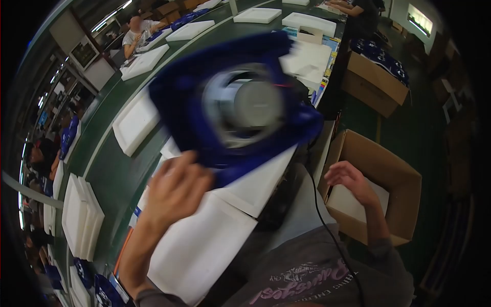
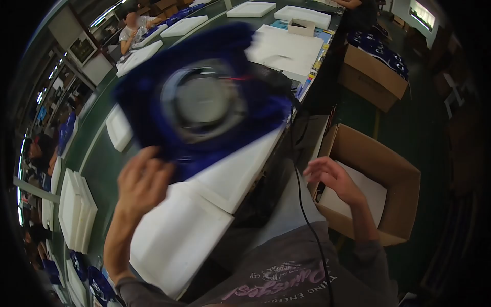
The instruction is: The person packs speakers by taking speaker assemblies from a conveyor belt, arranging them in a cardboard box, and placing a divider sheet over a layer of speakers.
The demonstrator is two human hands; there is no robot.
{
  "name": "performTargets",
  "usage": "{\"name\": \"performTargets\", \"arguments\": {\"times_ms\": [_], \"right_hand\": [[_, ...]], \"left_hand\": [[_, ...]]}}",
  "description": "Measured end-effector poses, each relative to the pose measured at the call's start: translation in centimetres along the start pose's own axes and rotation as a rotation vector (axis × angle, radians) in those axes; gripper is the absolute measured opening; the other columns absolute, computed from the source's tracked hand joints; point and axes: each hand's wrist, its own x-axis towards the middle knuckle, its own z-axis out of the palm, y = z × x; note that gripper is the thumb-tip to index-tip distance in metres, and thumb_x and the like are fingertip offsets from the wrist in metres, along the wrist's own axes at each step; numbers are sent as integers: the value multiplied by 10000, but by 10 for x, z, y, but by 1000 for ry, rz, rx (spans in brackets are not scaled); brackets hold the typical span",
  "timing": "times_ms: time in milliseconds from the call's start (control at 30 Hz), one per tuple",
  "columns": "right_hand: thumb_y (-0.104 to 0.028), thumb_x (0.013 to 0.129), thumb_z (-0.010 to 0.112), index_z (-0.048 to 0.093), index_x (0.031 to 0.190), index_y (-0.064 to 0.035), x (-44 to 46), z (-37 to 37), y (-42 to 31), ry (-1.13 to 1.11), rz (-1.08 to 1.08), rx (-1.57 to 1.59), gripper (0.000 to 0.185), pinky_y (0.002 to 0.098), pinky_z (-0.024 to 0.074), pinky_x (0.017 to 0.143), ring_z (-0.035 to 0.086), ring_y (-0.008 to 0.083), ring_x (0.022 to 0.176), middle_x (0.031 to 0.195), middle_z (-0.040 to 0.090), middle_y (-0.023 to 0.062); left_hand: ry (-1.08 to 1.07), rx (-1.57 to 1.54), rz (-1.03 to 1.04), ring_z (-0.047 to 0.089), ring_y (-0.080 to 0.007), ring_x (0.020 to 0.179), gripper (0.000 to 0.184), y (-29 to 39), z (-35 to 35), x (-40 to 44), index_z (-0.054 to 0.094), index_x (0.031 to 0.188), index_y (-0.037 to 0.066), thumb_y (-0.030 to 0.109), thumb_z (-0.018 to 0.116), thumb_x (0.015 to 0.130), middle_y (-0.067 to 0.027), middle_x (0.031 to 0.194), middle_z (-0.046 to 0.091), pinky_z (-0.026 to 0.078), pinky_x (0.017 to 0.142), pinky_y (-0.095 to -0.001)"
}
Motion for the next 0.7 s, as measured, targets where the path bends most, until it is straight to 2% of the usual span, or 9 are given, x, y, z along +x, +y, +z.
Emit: {"name": "performTargets", "arguments": {"times_ms": [67,100,167,200,300,333,367,533,700], "right_hand": [[-598,796,704,306,1451,-75,-8,20,-6,-114,-191,369,928,386,474,880,599,242,1062,1301,523,146],[-627,772,708,271,1466,-81,-12,27,-7,-116,-198,440,985,395,474,878,595,255,1067,1319,502,149],[-684,723,716,202,1495,-94,-24,38,-3,-104,-203,589,1100,413,474,873,586,279,1077,1355,460,155],[-691,789,635,285,1466,-99,-30,40,7,-34,-240,646,965,392,469,808,593,276,1012,1323,490,137],[-649,880,531,402,1386,-100,-41,40,36,150,-139,1033,758,359,445,729,587,245,946,1256,544,105],[-555,961,441,490,1294,-110,-41,40,42,217,-147,962,558,328,418,688,577,200,911,1179,595,60],[-472,988,442,509,1269,-125,-35,53,30,574,-83,985,451,322,423,691,577,169,910,1134,621,29],[-387,1010,454,547,1224,-123,-45,30,70,649,-158,956,352,295,468,691,601,140,929,1126,647,17],[-420,1010,447,556,1221,-85,-60,3,74,737,-149,898,411,277,508,645,639,146,895,1104,664,40]], "left_hand": [[45,-135,67,582,-176,1040,71,29,18,35,584,810,112,162,621,776,-20,860,580,521,651,-315],[4,-164,116,556,-161,1063,72,41,21,51,562,805,110,168,602,787,-9,867,566,499,621,-293],[-16,-287,192,554,-147,1051,70,63,30,75,559,806,113,147,610,770,-6,832,547,498,667,-294],[-18,-272,244,546,-143,1061,67,70,35,80,559,805,116,146,610,772,-3,851,552,499,685,-301],[-24,-312,331,530,-135,1079,61,85,50,88,558,802,122,145,610,778,5,887,562,502,726,-322],[-28,-353,353,526,-134,1083,61,92,53,89,558,801,123,146,610,780,7,896,564,504,737,-328],[-51,-366,387,528,-137,1080,67,98,57,88,568,812,122,154,616,778,9,896,570,506,743,-343],[-70,-421,436,536,-152,1082,90,126,76,95,596,842,107,165,622,777,-1,891,583,492,772,-329],[-47,-563,415,548,-168,1071,95,139,102,112,603,847,92,135,622,765,-9,910,594,491,800,-339]]}}
